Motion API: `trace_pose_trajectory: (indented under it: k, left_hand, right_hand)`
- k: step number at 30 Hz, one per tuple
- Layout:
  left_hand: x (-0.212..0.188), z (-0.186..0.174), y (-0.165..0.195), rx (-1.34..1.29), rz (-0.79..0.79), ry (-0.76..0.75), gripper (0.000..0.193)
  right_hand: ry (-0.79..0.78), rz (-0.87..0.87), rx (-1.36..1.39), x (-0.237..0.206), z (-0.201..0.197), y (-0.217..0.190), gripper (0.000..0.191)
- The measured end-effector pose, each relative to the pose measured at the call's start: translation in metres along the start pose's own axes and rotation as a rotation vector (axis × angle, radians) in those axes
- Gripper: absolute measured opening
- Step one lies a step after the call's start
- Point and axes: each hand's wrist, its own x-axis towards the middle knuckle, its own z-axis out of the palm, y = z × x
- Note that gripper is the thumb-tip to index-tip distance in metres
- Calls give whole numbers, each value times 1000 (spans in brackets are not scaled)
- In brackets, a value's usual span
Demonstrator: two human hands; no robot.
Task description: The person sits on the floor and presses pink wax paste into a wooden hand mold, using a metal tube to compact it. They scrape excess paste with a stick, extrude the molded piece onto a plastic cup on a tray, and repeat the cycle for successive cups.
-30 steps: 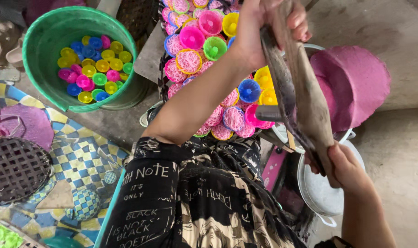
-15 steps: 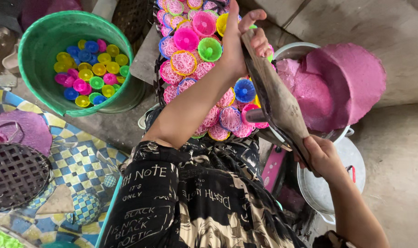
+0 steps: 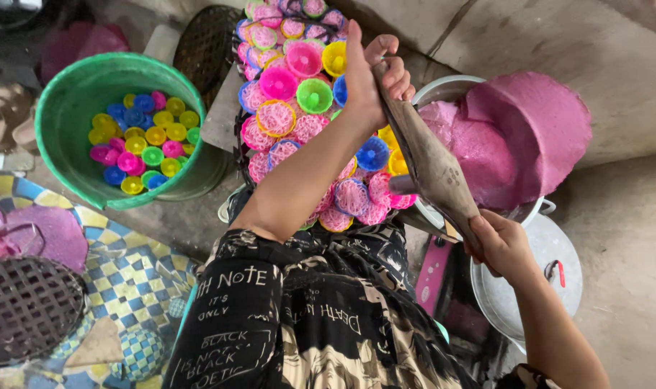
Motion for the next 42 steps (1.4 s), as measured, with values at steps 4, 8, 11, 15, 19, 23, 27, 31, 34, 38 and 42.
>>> trace_pose_trajectory:
  k: [4,8,11,15,19,23,27,31,34,38,42]
  left_hand:
    - [-14,-12,-6,39,-211,218,99]
    - [-64,-35,-28,1363,-461,192,95]
    - [-96,-53,-34,1838,-346,80,90]
    - [-112,-63,-20,1871,-455,124,85]
    - [-128,-57,-5,1795,-444,220,84]
    - [-138,-55,6,1777,-506,241,82]
    - [-148,-54,9,1838,-439,166,75]
    - [-172,-38,12,2322,-191,-296,52]
    - [-193,-19,22,2366,-161,-369,57]
    - [-209,6,30,2443,-49,-459,71]
    - [-210,29,43,2501,-43,-410,67]
  right_hand:
    - [-109,-37,227,-2,6,10,42]
    - [-98,-91,321,-1,21,17,43]
    - [-94,-141,394,-2,34,22,42]
    - [-111,-159,465,-3,53,30,39]
    - [-113,-202,530,-2,71,38,35]
    - [-99,-214,558,0,84,40,35]
    - [-61,-213,654,2,94,37,37]
    - [-29,-215,711,1,94,35,41]
    - [-25,-216,730,-1,91,37,43]
    - [-14,-221,747,-4,86,40,44]
    - [-5,-306,727,-11,77,40,45]
